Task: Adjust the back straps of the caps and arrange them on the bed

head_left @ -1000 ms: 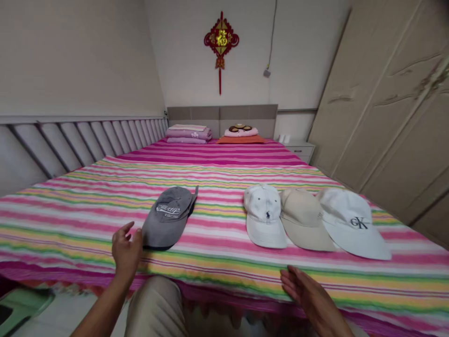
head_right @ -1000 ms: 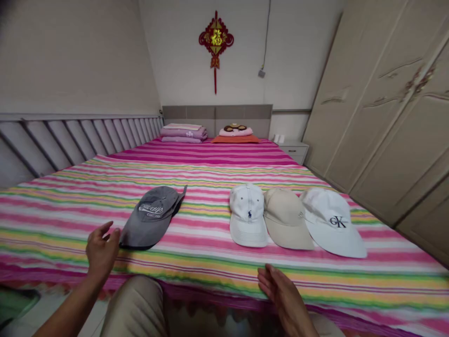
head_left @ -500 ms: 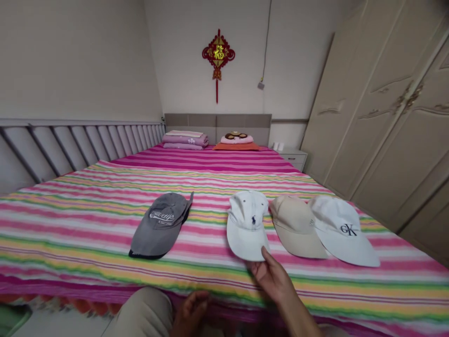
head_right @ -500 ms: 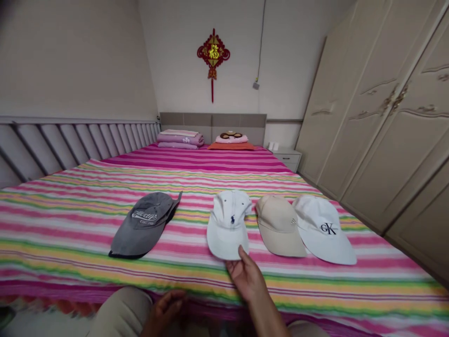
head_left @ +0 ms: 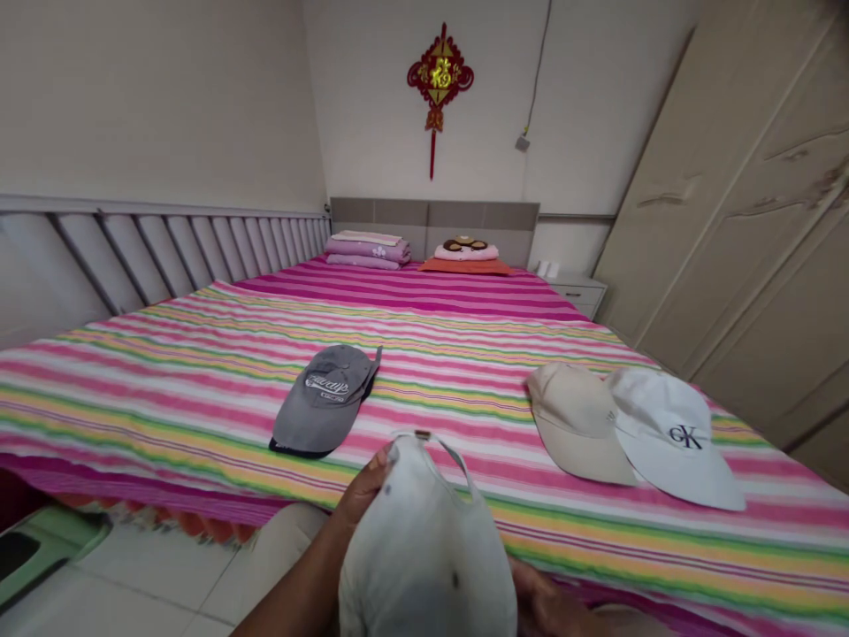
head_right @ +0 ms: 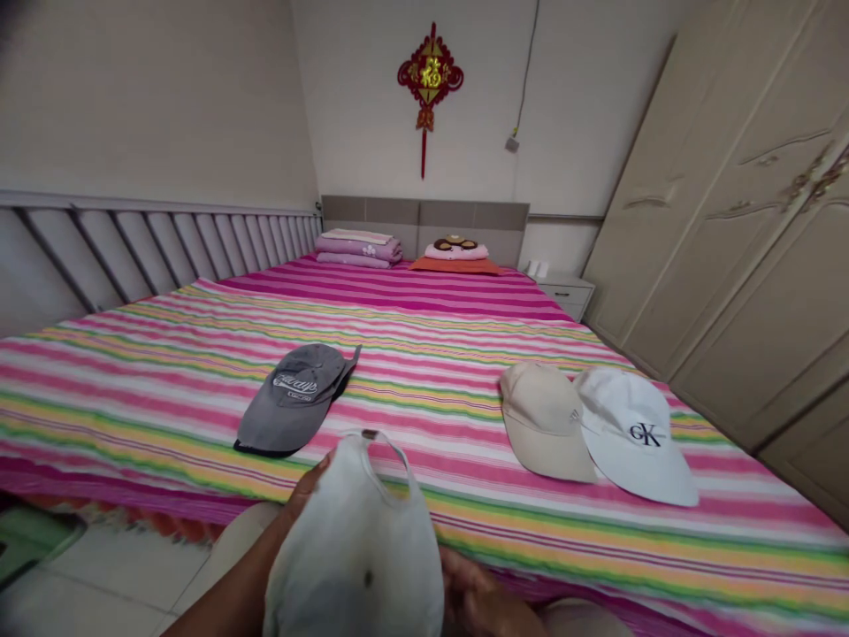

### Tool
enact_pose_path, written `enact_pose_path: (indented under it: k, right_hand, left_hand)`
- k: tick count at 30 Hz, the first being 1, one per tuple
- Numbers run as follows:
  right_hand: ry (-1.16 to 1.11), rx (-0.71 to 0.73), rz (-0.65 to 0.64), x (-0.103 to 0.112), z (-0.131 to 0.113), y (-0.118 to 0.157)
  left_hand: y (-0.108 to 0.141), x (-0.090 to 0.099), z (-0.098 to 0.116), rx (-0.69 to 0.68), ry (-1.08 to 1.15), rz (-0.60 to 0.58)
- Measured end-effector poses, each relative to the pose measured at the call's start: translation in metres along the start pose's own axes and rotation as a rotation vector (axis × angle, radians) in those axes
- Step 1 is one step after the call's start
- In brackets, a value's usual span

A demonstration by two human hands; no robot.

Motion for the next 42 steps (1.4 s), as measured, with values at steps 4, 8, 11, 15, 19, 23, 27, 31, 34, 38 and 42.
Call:
enact_pose_path:
  k: [4,8,11,15,19,23,27,31,34,38,42]
  right_hand:
    - [-0.032,0.195,0.125,-0.014,-0.033,-0.018]
    - [-0.075,0.243,0.288,-0.013,-0.048,-0.034]
    - [-0.086,0.284,0.293,-0.012,-0.054,-0.034]
    - [0.132,0.212,0.271,-0.012,-0.053,-0.031]
    - [0.403,0.188,0.195,-0.026,-0.056,-0.030]
    - [0.495,0.201,0.221,-0.042,-0.060,-0.029]
    - [0.498,0.185,0.230,-0.053,-0.059,-0.029]
    - [0.506,0.183,0.249,-0.055,-0.059,-0.032]
    - [0.522,0.201,0.264,-0.057,-0.061,-0.033]
    - [0.524,0.205,0.294,-0.060,-0.064,-0.033]
    - [0.509,0.217,0.297,-0.063,-0.064,-0.031]
  left_hand:
    - [0.004,-0.024,-0.008,0.034,0.046,-0.196]
    - [0.006,-0.024,0.002,0.036,-0.023,-0.191]
    - [0.011,-0.021,0.013,0.048,-0.079,-0.176]
    - [0.015,-0.021,0.016,0.076,-0.113,-0.124]
    - [0.015,-0.027,0.005,0.136,-0.237,-0.103]
    - [0.019,-0.034,-0.001,0.197,-0.307,-0.110]
    - [0.026,-0.044,0.007,0.240,-0.380,-0.180]
    - [0.030,-0.048,0.013,0.238,-0.423,-0.219]
    - [0.028,-0.045,0.010,0.208,-0.399,-0.188]
    - [0.026,-0.044,0.004,0.181,-0.392,-0.140]
    - [0.025,-0.045,0.003,0.162,-0.386,-0.091]
Point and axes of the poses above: each hand's wrist, its own y-axis away from the middle knuckle, its own x-axis out of the back of the hand, z = x × y, the point moved 5 cm from there along -y, towards the middle knuckle, and after that the axes turned 11 degrees about -y, right-handed, at the moved point
